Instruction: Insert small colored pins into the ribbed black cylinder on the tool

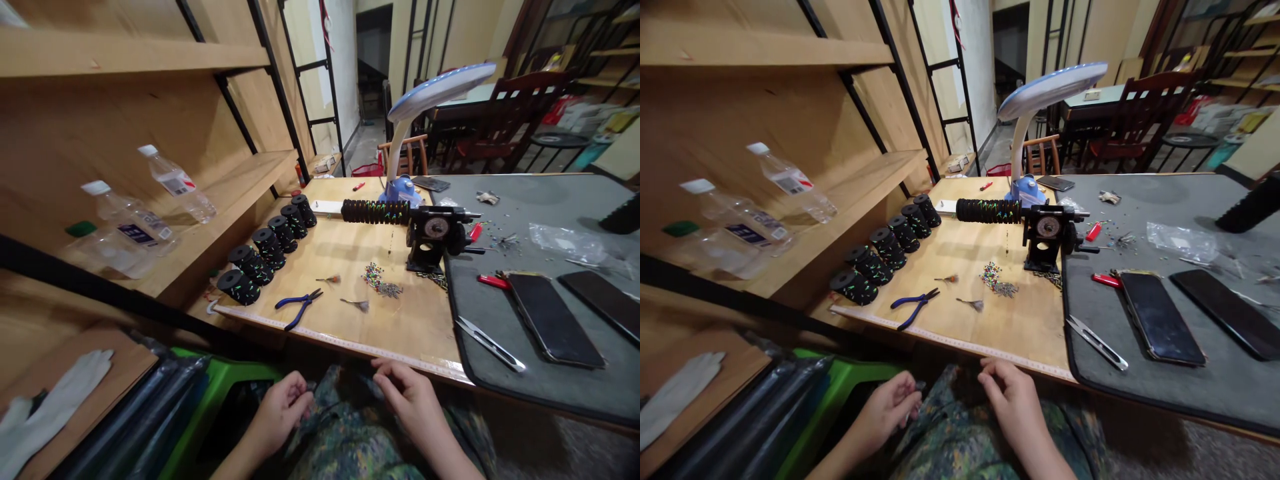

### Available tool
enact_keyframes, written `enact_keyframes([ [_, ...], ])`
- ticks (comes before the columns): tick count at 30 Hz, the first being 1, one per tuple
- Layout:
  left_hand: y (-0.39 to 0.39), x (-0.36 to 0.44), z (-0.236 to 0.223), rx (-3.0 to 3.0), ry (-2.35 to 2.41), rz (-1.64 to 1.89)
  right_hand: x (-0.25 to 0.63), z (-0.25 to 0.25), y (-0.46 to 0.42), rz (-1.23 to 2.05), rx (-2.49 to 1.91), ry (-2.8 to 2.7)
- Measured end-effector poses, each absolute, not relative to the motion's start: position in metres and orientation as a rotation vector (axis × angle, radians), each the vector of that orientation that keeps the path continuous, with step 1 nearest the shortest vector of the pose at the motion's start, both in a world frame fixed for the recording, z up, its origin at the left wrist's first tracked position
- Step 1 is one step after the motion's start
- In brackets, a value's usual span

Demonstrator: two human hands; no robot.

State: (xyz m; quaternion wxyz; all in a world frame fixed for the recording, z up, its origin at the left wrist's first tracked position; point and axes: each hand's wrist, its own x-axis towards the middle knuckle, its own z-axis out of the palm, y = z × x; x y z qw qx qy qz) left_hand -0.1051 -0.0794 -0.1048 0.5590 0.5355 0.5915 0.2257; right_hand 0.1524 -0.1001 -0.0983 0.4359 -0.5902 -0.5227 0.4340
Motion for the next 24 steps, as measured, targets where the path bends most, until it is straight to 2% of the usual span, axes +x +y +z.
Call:
enact_keyframes([
  [3, -0.081, -0.073, -0.076, 1.068, 1.198, 0.571, 0.160, -0.093, -0.114, 0.863, -1.513, -1.388],
  [6, -0.082, -0.036, -0.059, 1.010, 1.039, 0.577, 0.165, -0.089, -0.127, 0.814, -1.516, -1.312],
  [15, -0.082, 0.010, -0.070, 1.054, 0.913, 0.551, 0.157, -0.093, -0.138, 1.352, -1.460, -0.777],
  [24, -0.089, 0.011, -0.082, 1.255, 1.036, 0.597, 0.150, -0.091, -0.128, 1.432, -1.466, -0.724],
])
